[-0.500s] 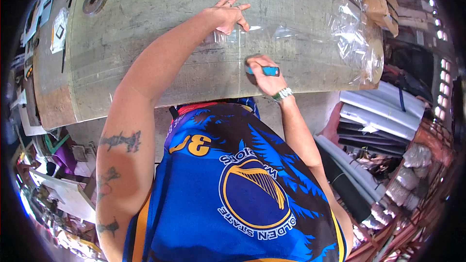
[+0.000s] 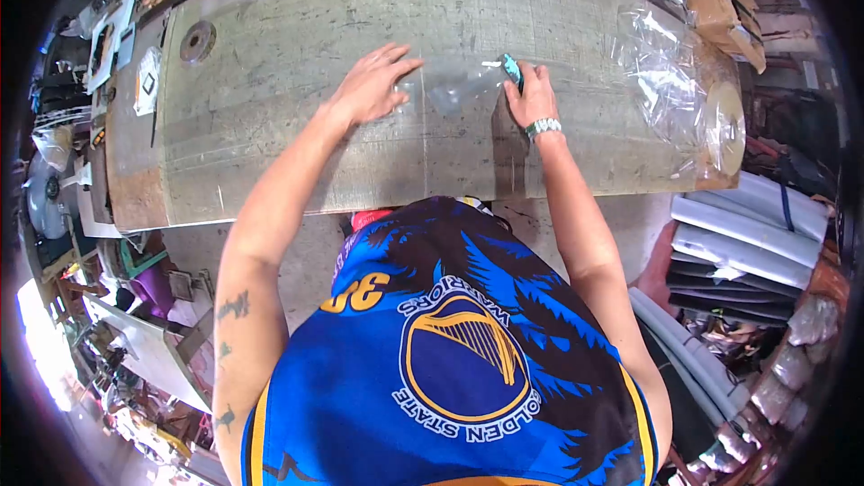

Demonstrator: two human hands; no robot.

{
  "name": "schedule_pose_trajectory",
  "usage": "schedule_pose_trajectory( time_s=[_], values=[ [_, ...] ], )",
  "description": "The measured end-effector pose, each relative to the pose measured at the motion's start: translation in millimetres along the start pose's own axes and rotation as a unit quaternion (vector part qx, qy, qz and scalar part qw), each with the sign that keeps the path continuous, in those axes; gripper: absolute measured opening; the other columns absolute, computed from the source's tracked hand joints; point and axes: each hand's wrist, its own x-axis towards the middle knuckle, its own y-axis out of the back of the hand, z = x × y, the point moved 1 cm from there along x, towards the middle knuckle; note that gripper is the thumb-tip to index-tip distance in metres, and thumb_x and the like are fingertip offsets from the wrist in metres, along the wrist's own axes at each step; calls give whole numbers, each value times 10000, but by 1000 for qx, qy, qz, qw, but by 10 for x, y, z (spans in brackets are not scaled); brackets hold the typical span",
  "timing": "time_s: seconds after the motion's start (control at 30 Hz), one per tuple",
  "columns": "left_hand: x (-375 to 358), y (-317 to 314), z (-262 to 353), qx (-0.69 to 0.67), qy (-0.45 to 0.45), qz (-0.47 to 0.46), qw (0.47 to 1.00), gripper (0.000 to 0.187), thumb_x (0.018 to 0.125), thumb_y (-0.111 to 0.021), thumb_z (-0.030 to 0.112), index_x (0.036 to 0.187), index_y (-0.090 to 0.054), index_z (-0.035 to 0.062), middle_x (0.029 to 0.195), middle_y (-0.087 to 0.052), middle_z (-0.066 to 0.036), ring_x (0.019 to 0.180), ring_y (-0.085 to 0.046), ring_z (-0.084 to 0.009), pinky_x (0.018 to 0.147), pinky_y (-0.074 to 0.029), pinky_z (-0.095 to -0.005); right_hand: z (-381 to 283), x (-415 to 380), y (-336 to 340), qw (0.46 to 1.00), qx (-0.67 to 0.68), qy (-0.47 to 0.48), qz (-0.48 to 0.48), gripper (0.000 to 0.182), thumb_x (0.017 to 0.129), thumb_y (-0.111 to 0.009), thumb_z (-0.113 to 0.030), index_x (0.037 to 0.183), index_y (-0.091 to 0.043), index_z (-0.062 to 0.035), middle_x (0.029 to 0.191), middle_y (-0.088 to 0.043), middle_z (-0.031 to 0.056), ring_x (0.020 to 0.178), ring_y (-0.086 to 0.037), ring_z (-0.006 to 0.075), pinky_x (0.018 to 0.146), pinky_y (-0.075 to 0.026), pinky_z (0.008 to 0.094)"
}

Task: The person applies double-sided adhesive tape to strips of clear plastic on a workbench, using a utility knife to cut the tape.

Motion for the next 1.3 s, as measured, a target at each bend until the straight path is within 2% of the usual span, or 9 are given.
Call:
schedule_pose_trajectory(
  time_s=[0.07,0.37,0.47,0.67,0.7,0.8,0.93,1.0,1.3],
  values=[
    [-240,-82,81,0,73,91,993,650,845,-784,179,1450,-549,151,1569,-433,-128,1473,-369,-346,1211,-320,-473,113,-50,-54,999,-13,34,-10,422,864,-745,-188,1248,-632,-54,1208,-590,210,1113,-588,427,929,-506,503],
    [-489,-152,280,-3,218,35,975,358,845,-786,194,1173,-684,92,909,-690,-51,970,-646,-253,966,-468,-432,-185,-197,69,984,58,162,45,440,856,-743,-197,1257,-634,-56,1244,-608,191,1135,-572,388,939,-486,477],
    [-504,-27,518,-244,252,58,935,274,835,-774,131,1093,-708,67,764,-644,-36,821,-637,-174,846,-492,-348,-516,-223,27,953,181,241,-20,454,872,-749,-245,1260,-622,-44,1278,-603,213,1136,-594,395,909,-502,456],
    [-438,246,688,-328,169,88,925,281,843,-785,133,1097,-695,54,800,-671,13,795,-599,-102,789,-495,-317,-936,-155,-318,860,393,50,-323,408,886,-779,-284,1156,-655,-4,958,-677,85,851,-635,152,734,-512,314],
    [-443,325,673,-356,177,83,914,291,842,-793,133,1101,-694,46,802,-674,9,793,-596,-104,794,-493,-313,-1051,-103,-192,869,374,36,-322,288,900,-764,-215,1063,-663,0,845,-653,18,784,-576,79,700,-495,276],
    [-501,379,366,-365,145,61,918,301,833,-797,125,1104,-695,41,801,-678,-2,797,-603,-112,779,-501,-314,-1029,59,-225,824,460,6,-330,187,907,-752,-125,1014,-652,-9,868,-662,18,776,-595,82,685,-494,263],
    [-753,584,-183,-362,149,-18,920,258,821,-812,130,1039,-719,28,800,-691,-23,785,-625,-126,742,-528,-325,-1017,491,53,844,467,-5,-263,122,910,-740,-15,997,-655,-24,904,-677,1,785,-639,88,694,-520,242],
    [-958,634,-653,-372,152,-6,916,207,813,-822,126,971,-737,23,828,-711,-30,797,-647,-124,747,-535,-318,-873,790,181,890,406,-41,-205,123,907,-749,-17,998,-669,-39,879,-680,-10,775,-641,82,706,-536,242],
    [-1316,1989,-2428,-347,225,91,906,118,818,-817,111,881,-748,39,808,-713,3,778,-644,-88,714,-512,-270,-131,2054,487,929,354,-88,-67,119,916,-775,-101,971,-676,-63,786,-666,-15,660,-609,83,609,-489,233]
  ],
)
